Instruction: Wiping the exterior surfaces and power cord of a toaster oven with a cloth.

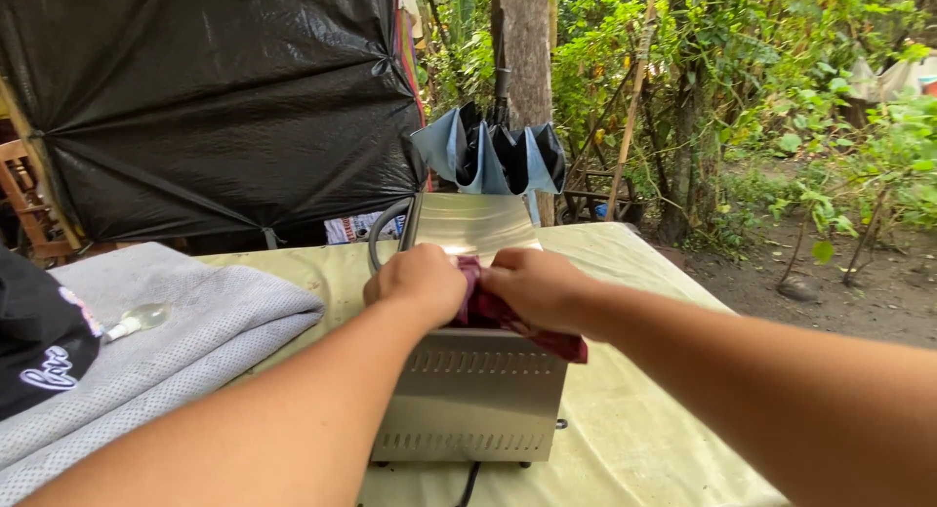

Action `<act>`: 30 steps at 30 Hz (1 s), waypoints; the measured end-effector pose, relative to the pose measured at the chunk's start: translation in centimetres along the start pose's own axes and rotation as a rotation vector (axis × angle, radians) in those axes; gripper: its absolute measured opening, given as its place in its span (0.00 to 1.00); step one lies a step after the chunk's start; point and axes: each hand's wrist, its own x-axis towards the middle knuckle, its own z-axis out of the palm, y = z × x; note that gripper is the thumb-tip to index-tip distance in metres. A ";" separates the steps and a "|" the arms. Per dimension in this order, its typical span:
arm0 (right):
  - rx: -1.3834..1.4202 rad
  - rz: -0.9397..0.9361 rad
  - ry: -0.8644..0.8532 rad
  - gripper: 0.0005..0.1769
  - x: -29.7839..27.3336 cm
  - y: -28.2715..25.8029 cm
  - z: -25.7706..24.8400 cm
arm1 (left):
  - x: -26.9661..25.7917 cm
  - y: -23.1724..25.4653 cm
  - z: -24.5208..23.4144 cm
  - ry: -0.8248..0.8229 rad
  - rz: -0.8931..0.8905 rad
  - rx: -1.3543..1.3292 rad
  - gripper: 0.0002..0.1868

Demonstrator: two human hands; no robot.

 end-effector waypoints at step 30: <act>-0.057 -0.363 0.145 0.32 3.1 5.6 6.3 | -3.2 1.1 1.7 -0.347 -0.028 0.267 0.32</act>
